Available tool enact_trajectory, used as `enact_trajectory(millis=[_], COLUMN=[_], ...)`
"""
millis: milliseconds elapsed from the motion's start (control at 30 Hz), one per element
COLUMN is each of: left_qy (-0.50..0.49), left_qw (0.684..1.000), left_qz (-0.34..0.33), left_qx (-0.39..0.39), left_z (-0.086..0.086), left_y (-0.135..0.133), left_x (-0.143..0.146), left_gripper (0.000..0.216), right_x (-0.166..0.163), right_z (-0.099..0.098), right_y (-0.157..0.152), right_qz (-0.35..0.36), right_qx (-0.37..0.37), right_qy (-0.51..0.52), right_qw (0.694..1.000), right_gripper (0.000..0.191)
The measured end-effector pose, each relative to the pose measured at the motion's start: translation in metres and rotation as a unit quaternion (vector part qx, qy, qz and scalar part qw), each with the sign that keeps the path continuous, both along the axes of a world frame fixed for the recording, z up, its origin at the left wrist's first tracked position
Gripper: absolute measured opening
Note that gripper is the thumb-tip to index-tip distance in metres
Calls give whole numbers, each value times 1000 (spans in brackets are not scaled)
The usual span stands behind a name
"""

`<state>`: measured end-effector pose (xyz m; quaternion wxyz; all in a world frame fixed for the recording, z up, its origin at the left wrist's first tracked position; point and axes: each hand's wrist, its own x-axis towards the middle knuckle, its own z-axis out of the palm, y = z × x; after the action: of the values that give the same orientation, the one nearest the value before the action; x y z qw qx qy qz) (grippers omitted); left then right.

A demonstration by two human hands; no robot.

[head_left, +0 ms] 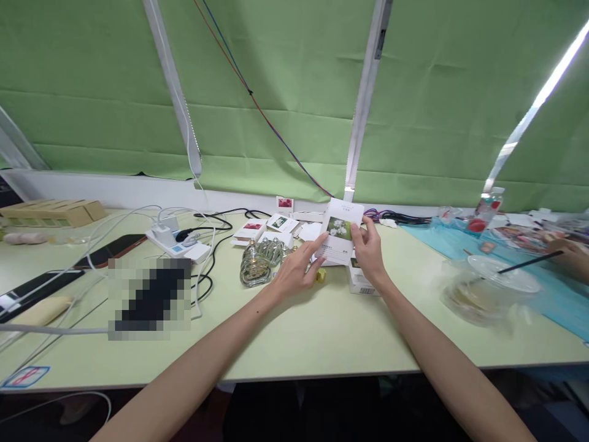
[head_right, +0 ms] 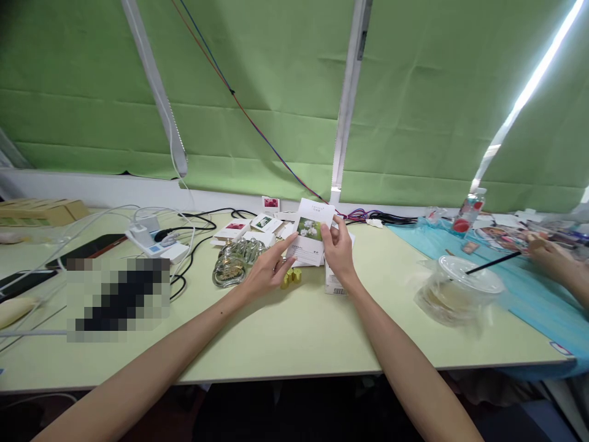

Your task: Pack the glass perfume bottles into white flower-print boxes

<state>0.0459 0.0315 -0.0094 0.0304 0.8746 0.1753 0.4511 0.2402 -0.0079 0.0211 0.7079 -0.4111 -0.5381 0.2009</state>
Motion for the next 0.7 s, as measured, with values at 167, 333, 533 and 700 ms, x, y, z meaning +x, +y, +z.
enact_trajectory(millis=[167, 333, 533, 700], left_qy=[-8, -5, 26, 86], left_qw=[999, 996, 993, 986], left_qz=[37, 69, 114, 136], left_qx=[-37, -60, -17, 31], left_z=[0, 1, 3, 3], left_y=[1, 0, -4, -5], left_x=[0, 0, 1, 2], left_gripper=[50, 44, 37, 46], right_x=[0, 3, 0, -2], right_z=[-1, -6, -4, -3], right_y=[-2, -3, -7, -8], right_qz=[-2, -68, -168, -206], right_qx=[30, 42, 73, 56], right_qy=[5, -71, -159, -184], right_qw=[1000, 994, 970, 959], right_gripper=[46, 47, 37, 33])
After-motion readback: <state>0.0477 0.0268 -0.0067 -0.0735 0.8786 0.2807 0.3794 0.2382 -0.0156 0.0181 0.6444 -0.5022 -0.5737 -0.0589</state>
